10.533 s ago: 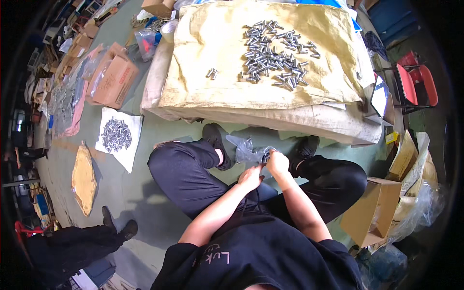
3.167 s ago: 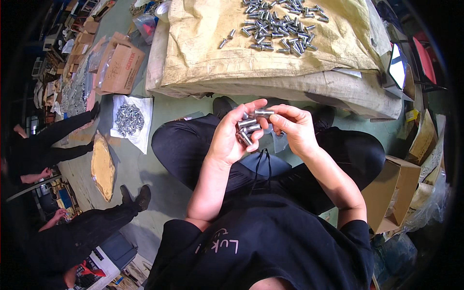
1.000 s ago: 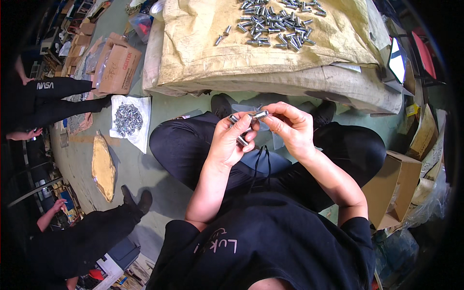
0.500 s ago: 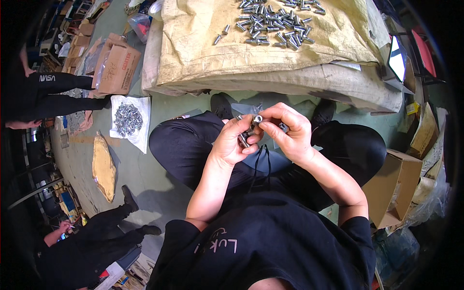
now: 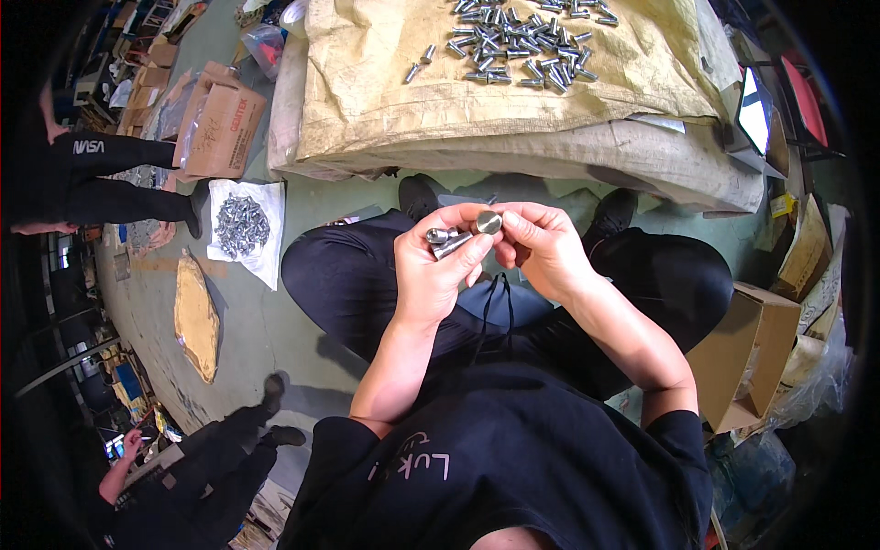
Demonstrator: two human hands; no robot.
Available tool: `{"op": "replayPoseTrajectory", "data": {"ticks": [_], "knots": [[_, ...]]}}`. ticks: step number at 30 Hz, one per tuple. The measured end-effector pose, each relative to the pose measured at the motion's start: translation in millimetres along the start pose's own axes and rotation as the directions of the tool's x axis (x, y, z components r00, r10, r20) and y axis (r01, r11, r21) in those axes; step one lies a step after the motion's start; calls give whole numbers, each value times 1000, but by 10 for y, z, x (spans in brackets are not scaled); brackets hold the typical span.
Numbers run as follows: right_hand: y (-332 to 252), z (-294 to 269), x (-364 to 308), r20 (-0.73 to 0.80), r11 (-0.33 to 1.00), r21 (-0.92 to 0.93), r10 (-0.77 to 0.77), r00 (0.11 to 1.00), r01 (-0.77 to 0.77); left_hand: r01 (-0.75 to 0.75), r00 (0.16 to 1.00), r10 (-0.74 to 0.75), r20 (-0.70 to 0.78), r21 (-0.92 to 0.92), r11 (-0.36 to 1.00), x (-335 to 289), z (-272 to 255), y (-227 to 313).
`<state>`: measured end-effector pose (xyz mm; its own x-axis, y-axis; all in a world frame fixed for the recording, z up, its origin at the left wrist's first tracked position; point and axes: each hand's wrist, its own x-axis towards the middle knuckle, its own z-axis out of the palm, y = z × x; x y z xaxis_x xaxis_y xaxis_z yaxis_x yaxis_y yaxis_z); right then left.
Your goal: Inspecting and sorting small metal bolt-like components on a low surface.
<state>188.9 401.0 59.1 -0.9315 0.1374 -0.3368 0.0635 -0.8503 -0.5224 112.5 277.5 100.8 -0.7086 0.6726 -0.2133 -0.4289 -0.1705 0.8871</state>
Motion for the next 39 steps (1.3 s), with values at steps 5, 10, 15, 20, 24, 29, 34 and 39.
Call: {"op": "replayPoseTrajectory", "data": {"ticks": [5, 10, 15, 20, 24, 29, 34, 39], "knots": [[31, -17, 0, 49, 987, 131, 91, 995, -97, -34, 999, 30, 27, 167, 985, -39, 77, 60], [19, -6, 2, 62, 976, 164, 134, 989, -143, -77, 997, 74, 25, 192, 978, -61, 141, 62], [34, -48, 18, 124, 967, 198, 138, 983, -161, -114, 993, 110, 32, 330, 937, -90, 125, 28], [6, -18, 8, 125, 966, 194, 148, 981, -170, -110, 994, 110, 17, 320, 941, -92, 126, 14], [-2, -14, 7, 13, 987, 106, 121, 993, -121, -66, 998, 62, 25, 210, 976, -79, 123, 39], [59, -68, 19, -15, 995, -80, -56, 998, 55, 22, 998, -12, -62, 169, 985, -45, -46, -126], [67, -68, 8, 2, 956, -212, -205, 979, 201, 123, 985, -138, -107, -130, 984, -21, -131, -167], [-8, 40, -23, 116, 718, -525, -470, 875, 456, 146, 982, -166, -93, -193, 970, -45, -161, -145]]}}
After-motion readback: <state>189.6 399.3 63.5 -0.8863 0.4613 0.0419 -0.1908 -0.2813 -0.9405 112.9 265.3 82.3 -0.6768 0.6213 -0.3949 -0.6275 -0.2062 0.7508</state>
